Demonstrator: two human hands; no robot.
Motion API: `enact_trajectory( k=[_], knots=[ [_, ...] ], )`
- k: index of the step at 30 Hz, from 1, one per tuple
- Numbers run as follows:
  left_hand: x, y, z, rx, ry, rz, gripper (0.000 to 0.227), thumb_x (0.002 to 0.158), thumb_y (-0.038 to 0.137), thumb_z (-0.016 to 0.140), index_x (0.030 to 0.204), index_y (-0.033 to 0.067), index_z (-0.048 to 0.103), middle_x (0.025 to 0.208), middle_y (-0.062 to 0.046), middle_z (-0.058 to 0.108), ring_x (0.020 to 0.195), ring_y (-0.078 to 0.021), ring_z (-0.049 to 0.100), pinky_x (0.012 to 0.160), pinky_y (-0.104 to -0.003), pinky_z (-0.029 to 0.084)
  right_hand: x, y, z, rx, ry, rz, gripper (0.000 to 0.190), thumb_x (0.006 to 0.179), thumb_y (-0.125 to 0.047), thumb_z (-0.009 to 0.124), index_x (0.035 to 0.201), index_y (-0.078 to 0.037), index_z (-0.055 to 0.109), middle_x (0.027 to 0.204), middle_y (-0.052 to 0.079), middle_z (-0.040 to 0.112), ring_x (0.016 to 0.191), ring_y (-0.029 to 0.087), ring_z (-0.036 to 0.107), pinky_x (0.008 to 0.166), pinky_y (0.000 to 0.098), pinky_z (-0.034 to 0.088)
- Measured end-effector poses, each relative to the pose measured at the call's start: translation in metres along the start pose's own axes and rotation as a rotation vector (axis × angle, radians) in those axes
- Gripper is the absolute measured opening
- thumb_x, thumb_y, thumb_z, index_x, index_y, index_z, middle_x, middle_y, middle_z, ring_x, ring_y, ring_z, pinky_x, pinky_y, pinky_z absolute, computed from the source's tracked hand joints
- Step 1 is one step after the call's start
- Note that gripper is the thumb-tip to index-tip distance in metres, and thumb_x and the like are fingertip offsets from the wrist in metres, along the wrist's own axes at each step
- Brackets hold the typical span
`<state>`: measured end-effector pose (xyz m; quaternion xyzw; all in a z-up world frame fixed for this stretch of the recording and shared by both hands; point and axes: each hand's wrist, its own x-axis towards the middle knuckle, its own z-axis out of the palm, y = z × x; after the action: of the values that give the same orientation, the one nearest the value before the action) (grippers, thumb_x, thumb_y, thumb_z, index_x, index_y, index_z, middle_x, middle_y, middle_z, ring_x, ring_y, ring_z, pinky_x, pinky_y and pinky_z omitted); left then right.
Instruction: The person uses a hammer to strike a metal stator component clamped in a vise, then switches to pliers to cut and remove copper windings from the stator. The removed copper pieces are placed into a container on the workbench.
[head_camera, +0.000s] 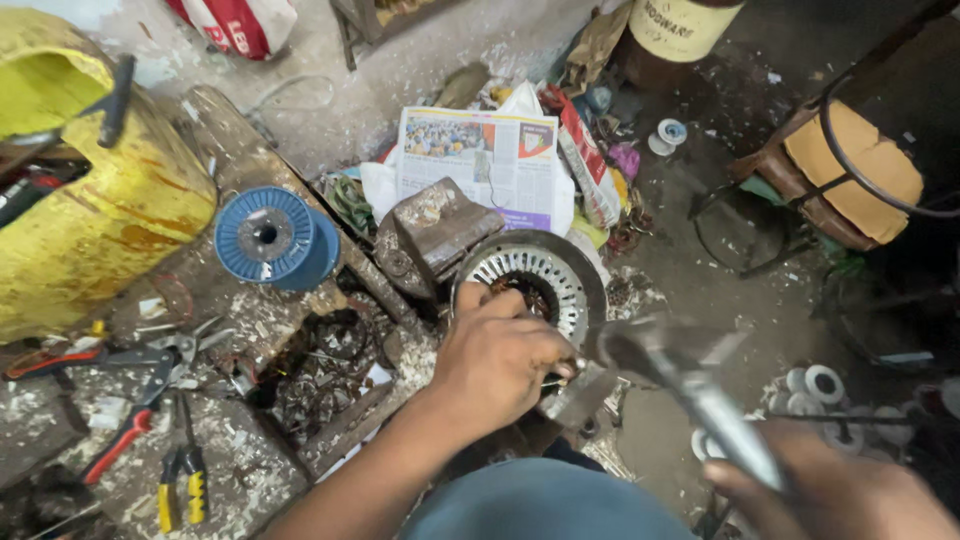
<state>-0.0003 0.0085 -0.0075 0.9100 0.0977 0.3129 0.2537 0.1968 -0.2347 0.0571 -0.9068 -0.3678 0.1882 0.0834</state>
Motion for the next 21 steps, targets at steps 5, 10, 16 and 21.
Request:
enact_trajectory(
  k=[5, 10, 16, 21],
  knots=[
    [-0.004, -0.001, 0.005, -0.026, 0.001, -0.069, 0.015, 0.073, 0.010, 0.078, 0.085, 0.0189, 0.079, 0.091, 0.007, 0.076, 0.087, -0.0185, 0.060, 0.089, -0.043, 0.035, -0.006, -0.007, -0.007, 0.041, 0.141, -0.158, 0.035, 0.087, -0.043, 0.076, 0.112, -0.018, 0.078, 0.071, 0.002, 0.072, 0.066, 0.015, 0.071, 0.065, 0.0312, 0.061],
    [-0.001, 0.001, 0.000, -0.004, -0.070, -0.082, 0.015, 0.070, 0.013, 0.080, 0.085, 0.0172, 0.079, 0.093, 0.006, 0.075, 0.092, -0.0206, 0.058, 0.089, -0.043, 0.035, 0.000, -0.017, 0.009, -0.306, -0.268, -0.013, 0.035, 0.088, -0.044, 0.075, 0.113, -0.019, 0.078, 0.071, 0.001, 0.072, 0.068, 0.014, 0.072, 0.067, 0.0306, 0.061],
    [0.001, -0.001, 0.000, -0.016, -0.153, -0.142, 0.011, 0.074, 0.017, 0.081, 0.085, 0.0183, 0.081, 0.093, 0.006, 0.075, 0.092, -0.0205, 0.057, 0.090, -0.045, 0.034, -0.013, -0.024, -0.025, -0.085, 0.047, -0.102, 0.036, 0.088, -0.045, 0.074, 0.114, -0.020, 0.078, 0.072, 0.000, 0.073, 0.069, 0.014, 0.073, 0.070, 0.0300, 0.062],
    [0.005, -0.002, -0.002, 0.031, -0.257, -0.188, 0.017, 0.070, 0.015, 0.080, 0.087, 0.0176, 0.081, 0.096, 0.005, 0.075, 0.097, -0.0210, 0.056, 0.090, -0.043, 0.034, -0.010, -0.046, -0.014, -0.288, -0.196, -0.088, 0.036, 0.089, -0.046, 0.072, 0.115, -0.021, 0.078, 0.072, -0.001, 0.073, 0.070, 0.013, 0.074, 0.071, 0.0295, 0.062]
  ],
)
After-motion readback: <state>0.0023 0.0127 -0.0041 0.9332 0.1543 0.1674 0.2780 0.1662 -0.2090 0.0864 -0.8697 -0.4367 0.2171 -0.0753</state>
